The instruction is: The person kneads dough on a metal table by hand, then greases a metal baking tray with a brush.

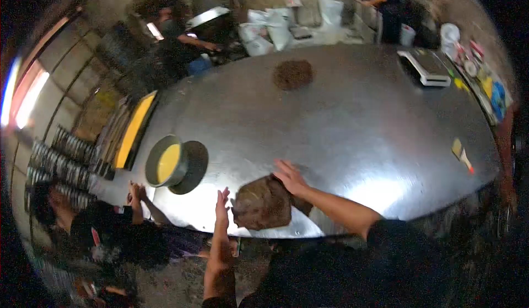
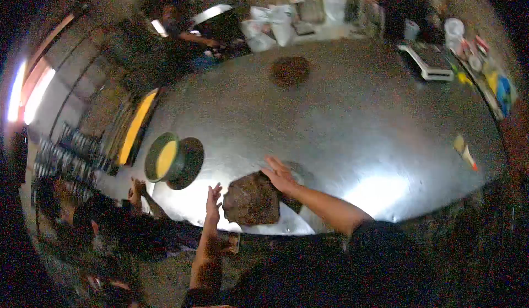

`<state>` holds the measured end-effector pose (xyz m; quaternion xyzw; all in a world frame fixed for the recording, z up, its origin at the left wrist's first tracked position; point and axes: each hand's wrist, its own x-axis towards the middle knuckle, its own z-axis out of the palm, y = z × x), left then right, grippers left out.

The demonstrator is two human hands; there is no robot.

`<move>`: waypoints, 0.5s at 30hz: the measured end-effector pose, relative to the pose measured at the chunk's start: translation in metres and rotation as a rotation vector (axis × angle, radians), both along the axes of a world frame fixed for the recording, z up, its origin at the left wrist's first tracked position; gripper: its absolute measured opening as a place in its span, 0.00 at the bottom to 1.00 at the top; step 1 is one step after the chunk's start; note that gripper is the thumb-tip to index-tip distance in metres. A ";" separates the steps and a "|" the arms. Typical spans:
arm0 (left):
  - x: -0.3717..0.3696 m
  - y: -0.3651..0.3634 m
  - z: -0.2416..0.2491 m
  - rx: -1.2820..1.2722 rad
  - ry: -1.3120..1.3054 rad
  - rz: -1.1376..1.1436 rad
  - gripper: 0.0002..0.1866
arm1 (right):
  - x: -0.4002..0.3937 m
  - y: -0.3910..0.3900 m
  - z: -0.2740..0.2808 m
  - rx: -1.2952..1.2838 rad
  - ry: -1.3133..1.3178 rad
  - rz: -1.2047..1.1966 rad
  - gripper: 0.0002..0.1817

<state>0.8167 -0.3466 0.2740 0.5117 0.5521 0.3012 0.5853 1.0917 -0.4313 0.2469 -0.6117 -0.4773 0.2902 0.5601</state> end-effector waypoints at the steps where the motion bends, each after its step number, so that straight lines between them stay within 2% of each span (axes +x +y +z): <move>1: -0.012 0.025 -0.056 -0.182 -0.206 -0.170 0.37 | -0.002 -0.004 -0.009 -0.030 0.024 -0.038 0.31; 2: 0.016 -0.004 -0.026 -0.148 -0.102 -0.063 0.40 | -0.004 -0.007 -0.016 -0.188 0.089 0.031 0.32; 3: 0.011 0.001 -0.044 -0.154 -0.209 -0.085 0.39 | -0.003 -0.008 -0.020 -0.342 0.153 0.116 0.33; 4: 0.001 0.007 -0.063 -0.159 -0.321 -0.088 0.39 | 0.001 -0.013 -0.019 -0.332 0.148 0.150 0.36; 7: -0.005 -0.009 -0.051 -0.218 -0.378 -0.089 0.40 | -0.011 -0.023 -0.056 -0.274 0.250 0.173 0.44; 9: 0.004 -0.012 -0.039 -0.252 -0.385 -0.059 0.39 | -0.004 -0.046 -0.038 -0.035 0.245 0.326 0.53; 11: 0.013 -0.025 -0.016 -0.278 -0.405 -0.081 0.37 | 0.005 -0.068 -0.033 0.004 -0.081 0.443 0.65; 12: 0.018 -0.027 -0.011 -0.267 -0.459 -0.128 0.35 | 0.003 -0.073 -0.030 -0.041 -0.138 0.431 0.70; 14: 0.027 -0.026 -0.005 -0.191 -0.438 -0.178 0.35 | -0.015 -0.069 -0.024 -0.048 -0.150 0.291 0.71; 15: 0.036 -0.026 -0.002 -0.205 -0.470 -0.095 0.35 | -0.026 -0.064 -0.027 -0.057 -0.146 0.303 0.71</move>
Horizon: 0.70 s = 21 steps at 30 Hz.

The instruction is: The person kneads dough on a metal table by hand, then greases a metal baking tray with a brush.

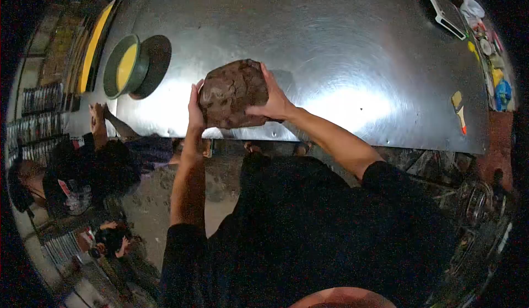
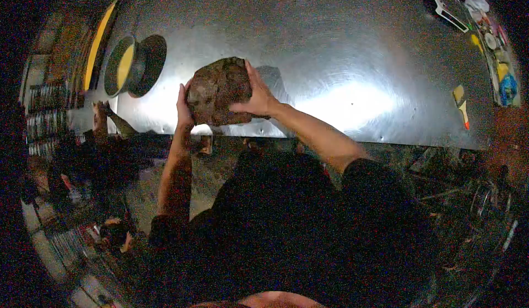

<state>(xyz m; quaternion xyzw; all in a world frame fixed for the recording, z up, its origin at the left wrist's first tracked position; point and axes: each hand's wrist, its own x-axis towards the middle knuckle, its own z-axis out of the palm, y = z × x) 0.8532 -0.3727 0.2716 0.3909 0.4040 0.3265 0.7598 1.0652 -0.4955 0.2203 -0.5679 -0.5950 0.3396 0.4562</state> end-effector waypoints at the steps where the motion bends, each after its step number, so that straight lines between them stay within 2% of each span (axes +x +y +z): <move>1: 0.001 0.000 0.003 0.000 -0.005 0.009 0.35 | -0.009 0.010 0.000 0.045 0.024 -0.114 0.69; 2: 0.000 0.002 0.004 -0.109 -0.029 -0.017 0.35 | -0.014 0.017 0.001 0.094 0.046 -0.226 0.68; 3: 0.000 0.004 0.006 -0.215 -0.055 -0.040 0.34 | -0.016 0.021 0.004 0.101 0.039 -0.211 0.68; 4: -0.002 0.002 0.001 -0.221 -0.080 0.025 0.33 | -0.019 0.023 0.005 0.113 0.088 -0.244 0.66; 6: 0.007 -0.021 0.026 -0.157 -0.057 0.176 0.31 | -0.026 0.022 0.012 0.123 0.134 -0.254 0.65; 7: 0.009 -0.028 0.036 -0.143 -0.043 0.259 0.31 | -0.030 0.020 0.020 0.192 0.095 -0.288 0.65; 8: -0.005 -0.024 0.011 -0.113 -0.076 0.310 0.30 | -0.031 0.019 0.029 0.261 0.059 -0.319 0.65; 9: -0.005 -0.031 0.022 -0.110 -0.081 0.335 0.30 | -0.030 0.020 0.044 0.264 0.060 -0.294 0.65; 11: 0.004 -0.051 0.045 -0.068 -0.047 0.610 0.31 | -0.022 0.021 0.084 0.282 -0.109 -0.194 0.61; 12: 0.005 -0.053 0.047 -0.037 -0.116 0.632 0.35 | -0.016 0.027 0.116 0.351 -0.138 -0.124 0.56; 14: 0.005 -0.036 0.060 -0.175 -0.390 0.590 0.39 | -0.009 0.044 0.160 0.536 -0.280 -0.061 0.55; 16: 0.019 -0.022 0.090 0.031 -0.556 0.482 0.41 | -0.009 0.056 0.212 0.706 -0.417 -0.034 0.51; 17: 0.026 -0.011 0.097 0.134 -0.609 0.433 0.40 | -0.010 0.060 0.238 0.692 -0.417 -0.030 0.51; 18: 0.033 -0.004 0.110 0.163 -0.545 0.475 0.37 | -0.012 0.063 0.260 0.703 -0.490 -0.005 0.47; 19: 0.036 0.007 0.105 0.245 -0.443 0.534 0.33 | -0.014 0.065 0.268 0.679 -0.562 0.028 0.48; 20: 0.031 0.015 0.087 0.196 -0.309 0.555 0.31 | -0.017 0.067 0.275 0.658 -0.633 0.063 0.49; 21: 0.022 0.028 0.066 0.168 -0.190 0.574 0.29 | -0.019 0.079 0.257 0.657 -0.637 0.066 0.49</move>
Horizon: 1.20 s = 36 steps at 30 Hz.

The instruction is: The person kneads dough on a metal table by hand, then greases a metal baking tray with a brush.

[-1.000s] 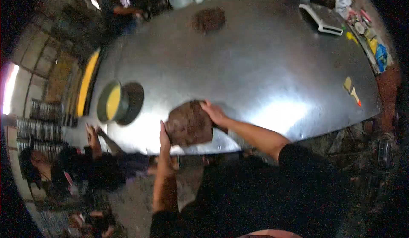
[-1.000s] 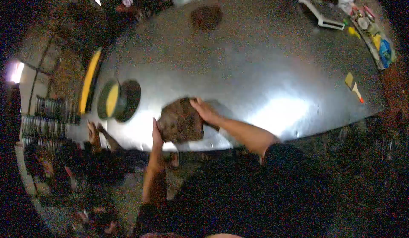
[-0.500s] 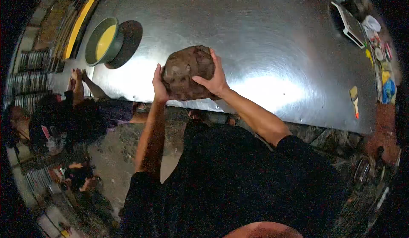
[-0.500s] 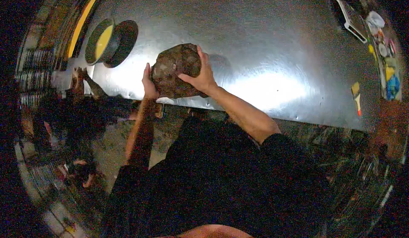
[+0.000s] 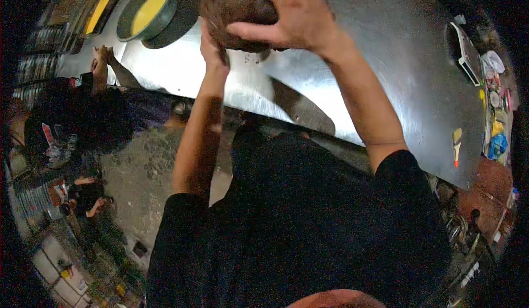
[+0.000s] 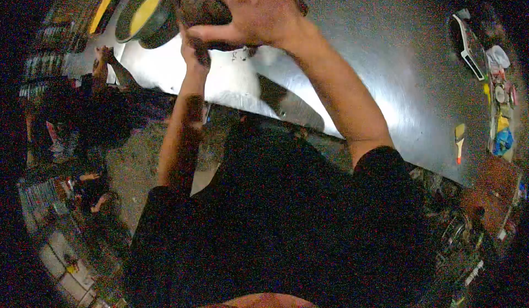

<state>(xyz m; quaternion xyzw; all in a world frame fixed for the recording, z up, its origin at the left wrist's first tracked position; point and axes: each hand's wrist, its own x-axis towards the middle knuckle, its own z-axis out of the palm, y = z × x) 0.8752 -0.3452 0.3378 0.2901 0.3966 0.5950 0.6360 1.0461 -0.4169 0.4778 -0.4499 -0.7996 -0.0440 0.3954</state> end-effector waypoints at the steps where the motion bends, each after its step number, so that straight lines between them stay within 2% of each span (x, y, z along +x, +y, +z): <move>1: -0.024 0.017 -0.047 0.188 0.470 0.034 0.26 | -0.004 0.014 -0.036 0.070 -0.035 -0.029 0.49; 2: -0.044 0.031 -0.082 0.379 0.944 0.071 0.23 | -0.009 0.022 -0.074 0.144 -0.066 -0.061 0.50; 4: -0.060 0.015 -0.075 -0.174 0.475 0.055 0.19 | -0.021 0.021 -0.162 0.011 -0.142 -0.111 0.46; 5: -0.061 0.011 -0.074 -0.181 0.482 0.051 0.19 | -0.030 0.012 -0.188 -0.032 -0.148 -0.100 0.46; 8: -0.050 0.021 -0.041 -0.048 0.489 0.133 0.17 | -0.045 -0.001 -0.173 -0.124 -0.066 -0.110 0.41; 10: -0.035 0.045 -0.023 0.275 0.630 -0.040 0.17 | -0.035 0.008 -0.163 -0.410 0.256 0.054 0.34; 11: -0.025 0.067 -0.022 0.345 0.818 -0.083 0.17 | -0.030 0.007 -0.144 -0.335 0.283 -0.077 0.28; 12: -0.016 0.083 -0.020 0.411 1.006 -0.125 0.17 | -0.022 0.014 -0.132 -0.332 0.279 -0.069 0.28; 14: 0.013 0.076 0.006 0.452 1.324 -0.201 0.19 | -0.006 0.038 -0.127 -0.114 0.346 -0.219 0.27; 15: 0.017 0.080 -0.021 0.445 1.327 -0.203 0.19 | 0.000 0.056 -0.137 -0.121 0.348 -0.217 0.27; 16: 0.021 0.090 -0.069 0.713 1.609 -0.116 0.20 | 0.006 0.076 -0.155 -0.184 0.316 -0.268 0.27; 17: 0.026 0.094 -0.097 1.002 1.874 -0.020 0.22 | 0.010 0.081 -0.172 -0.245 0.287 -0.325 0.28; 18: 0.031 0.076 -0.075 1.014 1.873 -0.034 0.22 | 0.010 0.073 -0.184 -0.247 0.294 -0.337 0.28; 20: 0.035 0.038 -0.035 0.387 1.660 -0.572 0.23 | 0.011 0.058 -0.207 -0.718 0.257 -0.426 0.28; 21: 0.032 0.028 -0.041 0.454 1.645 -0.493 0.22 | 0.011 0.045 -0.212 -0.618 0.224 -0.363 0.31; 22: 0.028 0.018 -0.048 0.437 1.646 -0.499 0.22 | 0.009 0.034 -0.217 -0.632 0.223 -0.356 0.31; 24: 0.018 -0.001 -0.062 0.892 1.609 -0.214 0.21 | -0.001 0.005 -0.216 -0.519 0.250 -0.368 0.29; 26: 0.012 -0.030 -0.064 0.926 1.640 -0.173 0.22 | -0.007 -0.024 -0.210 -0.478 0.210 -0.379 0.31; 28: 0.004 -0.060 -0.072 0.995 1.616 -0.026 0.23 | -0.012 -0.050 -0.216 -0.249 0.091 -0.363 0.32; 31: -0.008 -0.100 -0.080 0.945 1.536 0.008 0.24 | -0.016 -0.077 -0.213 -0.253 0.048 -0.290 0.34; 34: -0.012 -0.106 -0.080 0.938 1.512 0.025 0.23 | -0.014 -0.084 -0.207 -0.262 0.019 -0.239 0.35; 35: -0.013 -0.104 -0.079 0.935 1.513 0.039 0.23 | -0.009 -0.082 -0.204 -0.278 0.053 -0.200 0.33; 36: -0.016 -0.097 -0.075 0.874 1.457 -0.040 0.22 | -0.005 -0.076 -0.193 -0.288 0.086 -0.160 0.31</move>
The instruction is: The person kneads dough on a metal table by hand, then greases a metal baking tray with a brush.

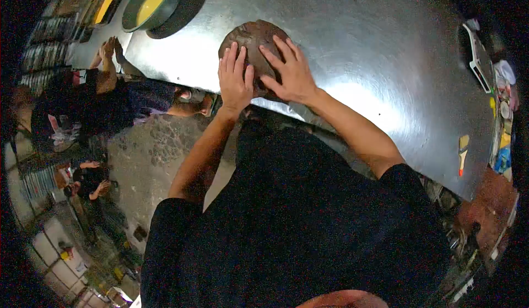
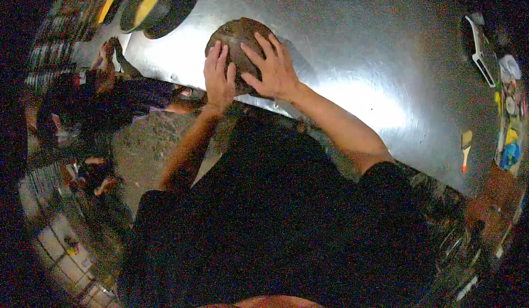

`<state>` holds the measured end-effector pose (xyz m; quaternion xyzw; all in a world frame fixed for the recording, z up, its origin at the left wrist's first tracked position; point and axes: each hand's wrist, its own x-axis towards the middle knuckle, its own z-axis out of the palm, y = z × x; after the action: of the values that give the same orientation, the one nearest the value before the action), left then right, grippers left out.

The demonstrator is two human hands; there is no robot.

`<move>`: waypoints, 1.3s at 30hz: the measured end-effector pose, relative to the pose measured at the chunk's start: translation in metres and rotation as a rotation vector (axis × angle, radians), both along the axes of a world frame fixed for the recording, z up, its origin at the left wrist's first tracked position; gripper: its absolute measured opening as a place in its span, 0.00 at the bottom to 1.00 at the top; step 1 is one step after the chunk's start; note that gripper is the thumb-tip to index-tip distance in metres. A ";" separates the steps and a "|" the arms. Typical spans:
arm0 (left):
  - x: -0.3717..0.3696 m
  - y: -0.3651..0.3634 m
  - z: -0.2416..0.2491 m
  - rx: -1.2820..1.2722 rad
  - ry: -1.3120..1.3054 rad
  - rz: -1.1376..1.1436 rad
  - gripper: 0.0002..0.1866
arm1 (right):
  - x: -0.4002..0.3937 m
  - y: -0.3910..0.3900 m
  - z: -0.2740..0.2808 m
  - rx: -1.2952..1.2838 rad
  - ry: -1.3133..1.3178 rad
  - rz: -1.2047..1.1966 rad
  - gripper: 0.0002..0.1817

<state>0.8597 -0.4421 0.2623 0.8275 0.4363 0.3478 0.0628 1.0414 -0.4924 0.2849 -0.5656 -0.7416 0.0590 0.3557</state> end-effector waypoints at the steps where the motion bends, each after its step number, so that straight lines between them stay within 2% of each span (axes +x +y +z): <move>1: -0.002 0.012 0.004 -0.092 -0.037 -0.031 0.21 | 0.010 0.016 0.012 0.018 -0.009 0.011 0.31; 2: -0.009 0.031 0.005 -0.214 0.005 -0.018 0.19 | 0.021 0.035 0.033 -0.154 0.098 -0.002 0.28; 3: -0.006 0.041 0.022 -0.147 0.012 0.043 0.19 | 0.027 0.046 0.040 -0.346 0.211 -0.019 0.25; 4: -0.001 0.049 0.035 -0.080 0.018 0.107 0.19 | 0.025 0.059 0.033 -0.359 0.209 -0.015 0.25; 6: 0.019 0.077 0.015 0.004 -0.038 0.083 0.20 | 0.013 0.098 0.025 -0.075 0.197 -0.025 0.20; 7: 0.026 0.083 0.003 0.086 -0.084 0.053 0.20 | 0.005 0.102 0.008 -0.078 0.196 -0.025 0.20; 8: 0.026 0.078 -0.009 -0.005 0.145 0.044 0.22 | -0.006 0.101 -0.019 -0.010 0.156 -0.065 0.21; 9: 0.027 0.073 -0.010 -0.019 0.125 0.061 0.22 | -0.014 0.100 -0.027 0.058 0.116 -0.100 0.23; 26: 0.031 0.067 -0.008 -0.083 0.123 0.175 0.21 | -0.011 0.107 -0.029 0.023 0.105 -0.061 0.20; 27: 0.029 0.066 -0.006 -0.007 0.201 0.166 0.22 | -0.017 0.108 -0.028 -0.020 0.162 -0.024 0.20; 28: 0.025 0.065 0.003 0.069 0.167 0.114 0.21 | -0.016 0.109 -0.033 -0.053 0.209 -0.019 0.19; 29: 0.018 0.074 -0.001 0.064 0.304 -0.002 0.22 | -0.021 0.108 -0.033 -0.122 0.371 -0.005 0.18; 30: 0.035 0.064 0.047 -0.388 -0.044 0.074 0.20 | -0.025 0.112 -0.034 -0.182 0.538 0.001 0.16; 31: 0.026 0.074 0.005 0.095 0.011 -0.083 0.21 | -0.015 0.115 -0.036 -0.054 0.500 0.103 0.17; 32: 0.037 0.075 0.005 -0.263 -0.141 -0.054 0.19 | -0.003 0.113 -0.014 -0.241 0.433 0.167 0.19; 33: 0.034 0.084 -0.013 -0.263 -0.094 -0.026 0.20 | -0.004 0.106 -0.026 -0.133 0.364 -0.010 0.22; 34: 0.031 0.089 -0.030 -0.263 -0.046 0.001 0.23 | -0.006 0.109 -0.045 -0.010 0.251 -0.076 0.24; 35: 0.042 0.075 -0.010 -0.096 0.125 0.061 0.25 | -0.004 0.103 -0.040 -0.049 0.248 -0.124 0.24; 36: 0.043 0.073 -0.014 -0.087 0.165 0.033 0.25 | -0.002 0.103 -0.045 -0.041 0.289 -0.152 0.24; 39: 0.032 0.078 -0.018 -0.080 0.016 -0.010 0.24 | -0.005 0.101 -0.048 0.038 0.303 -0.131 0.24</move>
<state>0.8920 -0.3643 0.2442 0.8293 0.4461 0.3232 0.0942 1.0361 -0.3915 0.2372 -0.5905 -0.6421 0.1064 0.4771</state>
